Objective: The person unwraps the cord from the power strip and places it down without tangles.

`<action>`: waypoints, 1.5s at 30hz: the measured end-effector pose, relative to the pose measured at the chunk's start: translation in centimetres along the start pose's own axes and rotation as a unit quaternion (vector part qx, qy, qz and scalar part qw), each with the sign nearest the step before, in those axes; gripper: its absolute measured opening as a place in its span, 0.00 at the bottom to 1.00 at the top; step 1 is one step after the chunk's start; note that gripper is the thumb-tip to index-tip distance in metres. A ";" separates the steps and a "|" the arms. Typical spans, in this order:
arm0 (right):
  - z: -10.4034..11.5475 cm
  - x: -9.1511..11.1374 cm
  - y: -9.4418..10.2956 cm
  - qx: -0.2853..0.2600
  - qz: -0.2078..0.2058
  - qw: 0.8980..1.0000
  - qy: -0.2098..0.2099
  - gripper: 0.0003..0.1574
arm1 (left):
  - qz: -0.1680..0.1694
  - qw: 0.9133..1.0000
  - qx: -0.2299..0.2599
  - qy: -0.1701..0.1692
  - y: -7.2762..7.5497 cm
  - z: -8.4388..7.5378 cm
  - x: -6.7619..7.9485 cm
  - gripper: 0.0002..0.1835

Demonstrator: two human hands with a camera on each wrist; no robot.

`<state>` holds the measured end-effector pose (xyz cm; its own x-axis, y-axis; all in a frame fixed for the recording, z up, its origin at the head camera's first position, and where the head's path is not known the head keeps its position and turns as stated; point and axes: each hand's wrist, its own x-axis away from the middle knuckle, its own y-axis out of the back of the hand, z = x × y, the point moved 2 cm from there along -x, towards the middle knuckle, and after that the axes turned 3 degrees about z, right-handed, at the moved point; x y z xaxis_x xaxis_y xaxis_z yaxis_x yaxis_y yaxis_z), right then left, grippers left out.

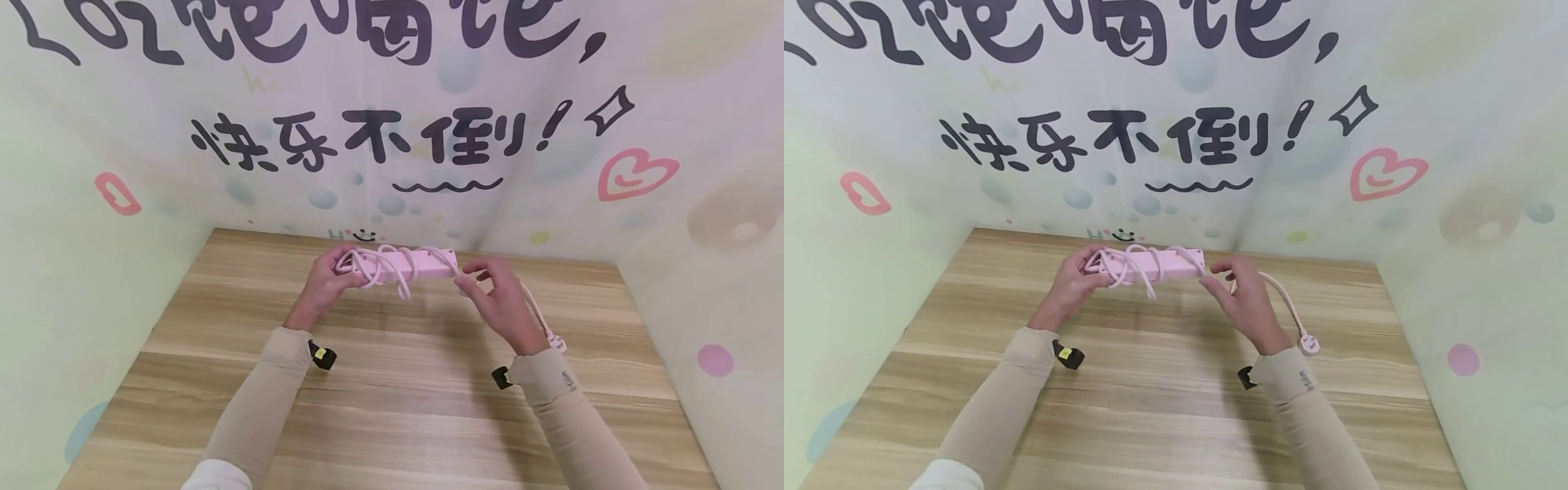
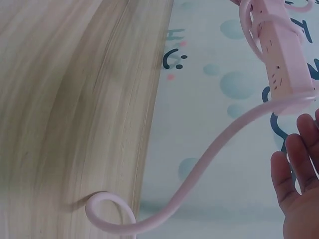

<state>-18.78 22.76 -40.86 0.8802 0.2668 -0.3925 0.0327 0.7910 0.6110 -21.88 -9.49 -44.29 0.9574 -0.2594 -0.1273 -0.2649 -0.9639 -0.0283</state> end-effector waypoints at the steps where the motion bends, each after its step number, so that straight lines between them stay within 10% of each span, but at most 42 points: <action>1: 0.1 -0.1 -0.2 0.000 -0.005 1.000 0.009 0.16 | 0.000 1.000 -0.001 0.001 0.0 0.0 0.0 0.31; 14: 0.3 -0.1 -1.3 0.027 -0.034 0.997 0.057 0.10 | -0.002 1.000 0.007 0.005 0.0 0.1 -0.1 0.31; 45: 2.3 -1.1 0.4 0.031 -0.016 0.999 0.018 0.10 | 0.002 1.000 -0.008 0.026 0.1 0.2 0.3 0.34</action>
<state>-18.65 21.48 -38.62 0.8610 0.2614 -0.4363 0.0912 0.7645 0.6381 -21.66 -9.61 -44.57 0.9614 -0.2647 -0.0755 -0.2664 -0.9638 -0.0124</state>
